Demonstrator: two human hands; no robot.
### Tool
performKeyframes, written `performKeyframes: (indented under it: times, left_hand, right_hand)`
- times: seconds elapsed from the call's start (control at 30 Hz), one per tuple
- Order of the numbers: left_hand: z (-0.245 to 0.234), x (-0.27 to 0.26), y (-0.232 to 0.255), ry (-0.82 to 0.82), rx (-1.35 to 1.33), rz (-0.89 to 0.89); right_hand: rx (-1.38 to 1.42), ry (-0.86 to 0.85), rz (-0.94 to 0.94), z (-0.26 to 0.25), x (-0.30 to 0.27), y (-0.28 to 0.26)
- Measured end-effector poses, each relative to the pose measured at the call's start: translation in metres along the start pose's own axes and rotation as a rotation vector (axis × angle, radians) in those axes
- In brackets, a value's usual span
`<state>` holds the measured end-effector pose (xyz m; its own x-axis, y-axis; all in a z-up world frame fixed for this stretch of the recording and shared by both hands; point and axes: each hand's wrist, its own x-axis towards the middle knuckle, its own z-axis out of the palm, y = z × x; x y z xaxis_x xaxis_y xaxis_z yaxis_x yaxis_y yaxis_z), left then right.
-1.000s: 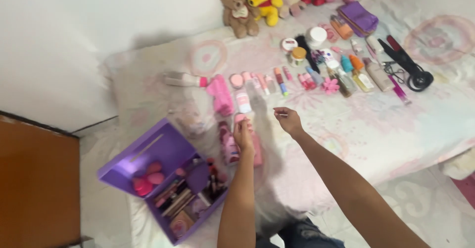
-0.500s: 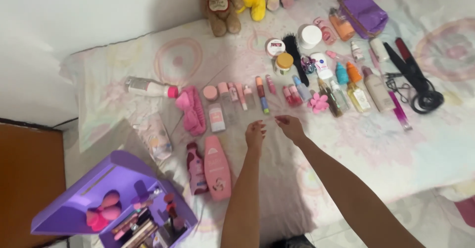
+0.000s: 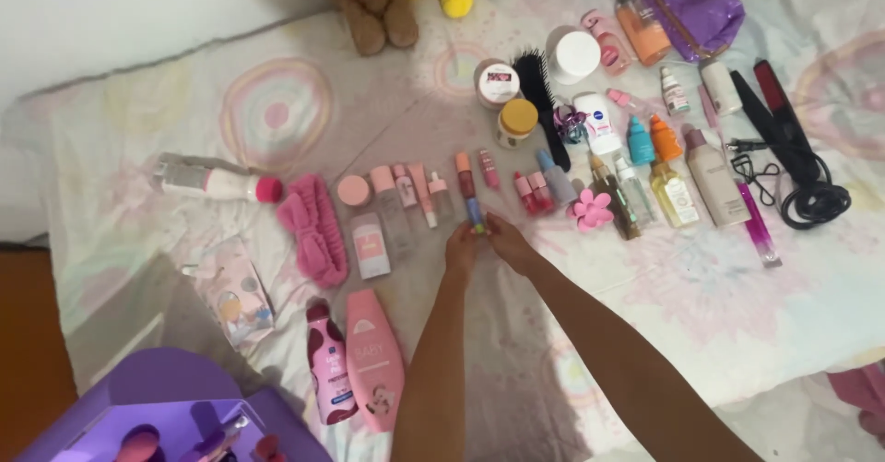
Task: The person repeatedly picks up cosmetic items from a bed and places them into a purple storage box. They handle lipsticks, tubes, and small containers one at a time, arranging them inside the box throughout the clip.
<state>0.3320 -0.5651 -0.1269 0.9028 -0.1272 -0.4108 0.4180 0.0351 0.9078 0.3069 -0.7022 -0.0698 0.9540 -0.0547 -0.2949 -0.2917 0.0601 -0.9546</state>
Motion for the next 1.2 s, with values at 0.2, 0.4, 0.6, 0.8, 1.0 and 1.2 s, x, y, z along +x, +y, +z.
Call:
performKeyframes:
  times: [0.2, 0.4, 0.6, 0.8, 1.0, 1.2]
  left_hand:
    - [-0.013, -0.034, 0.017, 0.049, 0.285, -0.039]
    - [-0.018, -0.070, 0.037, 0.007, -0.028, -0.122]
    - [-0.039, -0.128, 0.130, 0.007, -0.038, 0.048]
    - [-0.082, -0.197, 0.217, -0.026, -0.085, 0.338]
    - [-0.150, -0.216, 0.203, 0.009, -0.146, 0.392]
    - [-0.236, -0.304, 0.220, 0.005, -0.126, 0.476]
  right_hand:
    - [-0.164, 0.175, 0.166, 0.008, -0.034, -0.057]
    - [0.105, 0.120, 0.195, 0.011, -0.060, -0.075]
    - [0.172, -0.028, 0.096, 0.030, -0.102, -0.146]
    - [0.167, -0.190, -0.080, 0.074, -0.130, -0.196]
    - [0.103, -0.283, -0.064, 0.140, -0.195, -0.262]
    - [0.098, -0.400, -0.089, 0.230, -0.258, -0.279]
